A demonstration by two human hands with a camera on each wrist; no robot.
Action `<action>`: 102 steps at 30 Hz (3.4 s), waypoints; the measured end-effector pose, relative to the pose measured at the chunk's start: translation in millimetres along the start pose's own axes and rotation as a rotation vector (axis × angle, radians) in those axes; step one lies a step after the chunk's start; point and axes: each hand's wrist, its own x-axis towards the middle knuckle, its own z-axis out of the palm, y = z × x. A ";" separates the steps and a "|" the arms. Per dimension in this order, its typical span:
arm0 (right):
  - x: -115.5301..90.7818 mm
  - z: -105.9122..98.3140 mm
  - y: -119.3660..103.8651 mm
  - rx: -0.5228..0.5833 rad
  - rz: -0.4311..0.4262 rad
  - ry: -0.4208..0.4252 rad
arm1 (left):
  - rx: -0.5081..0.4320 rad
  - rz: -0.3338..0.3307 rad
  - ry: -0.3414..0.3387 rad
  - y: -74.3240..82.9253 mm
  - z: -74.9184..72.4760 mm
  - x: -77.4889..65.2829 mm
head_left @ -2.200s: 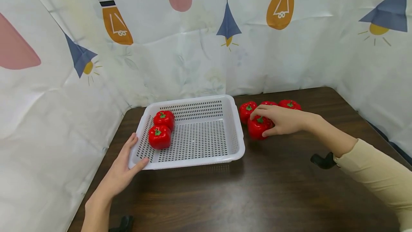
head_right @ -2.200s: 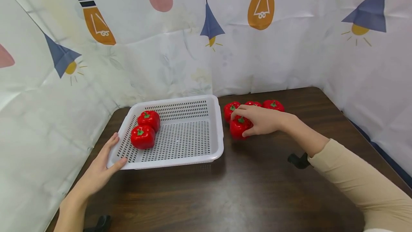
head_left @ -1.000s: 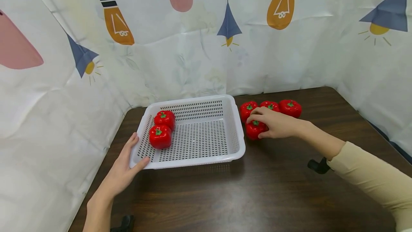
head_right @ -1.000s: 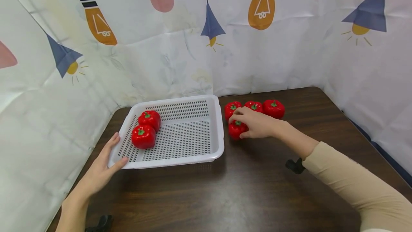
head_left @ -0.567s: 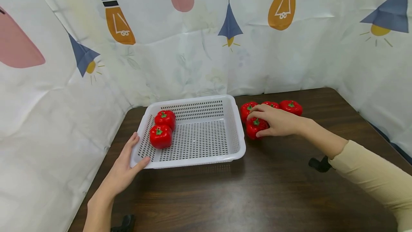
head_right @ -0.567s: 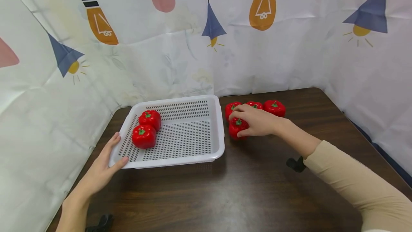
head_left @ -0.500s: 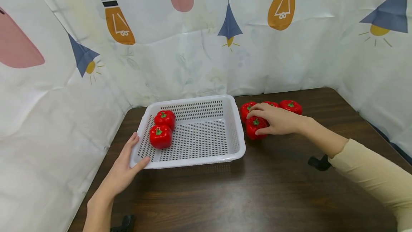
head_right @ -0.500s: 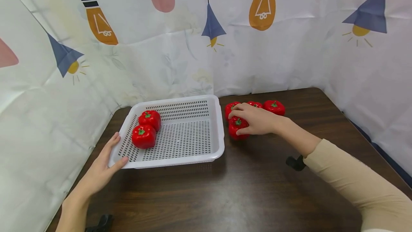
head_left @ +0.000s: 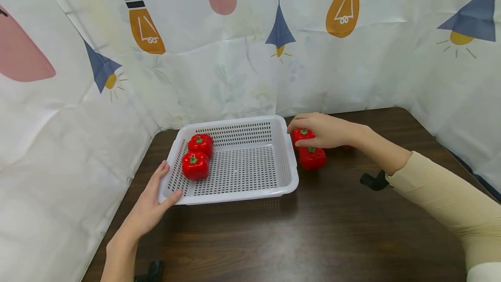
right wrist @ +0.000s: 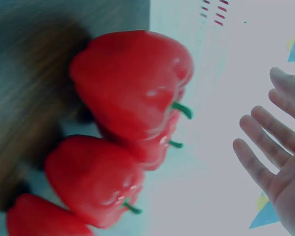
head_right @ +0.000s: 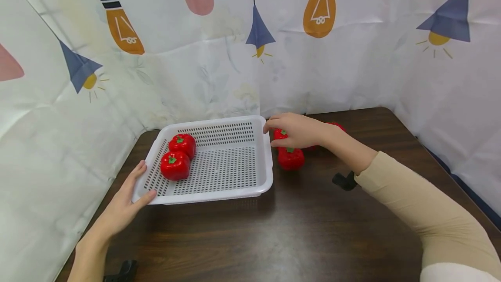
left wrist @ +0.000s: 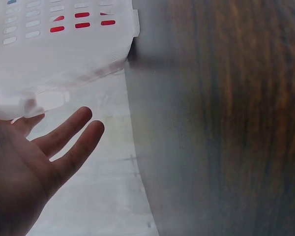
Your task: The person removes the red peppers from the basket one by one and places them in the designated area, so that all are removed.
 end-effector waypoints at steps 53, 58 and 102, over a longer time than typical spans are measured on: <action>162.6 35.2 -74.1 -0.168 -0.117 -0.324 | -0.003 -0.007 -0.011 3.1 -2.6 1.2; 174.8 45.2 -82.6 -0.177 -0.185 -0.336 | -0.003 -0.015 -0.014 3.4 -3.0 1.3; 230.1 107.2 -106.0 -0.121 -0.113 -0.408 | -0.011 0.004 -0.002 2.5 -1.8 -0.7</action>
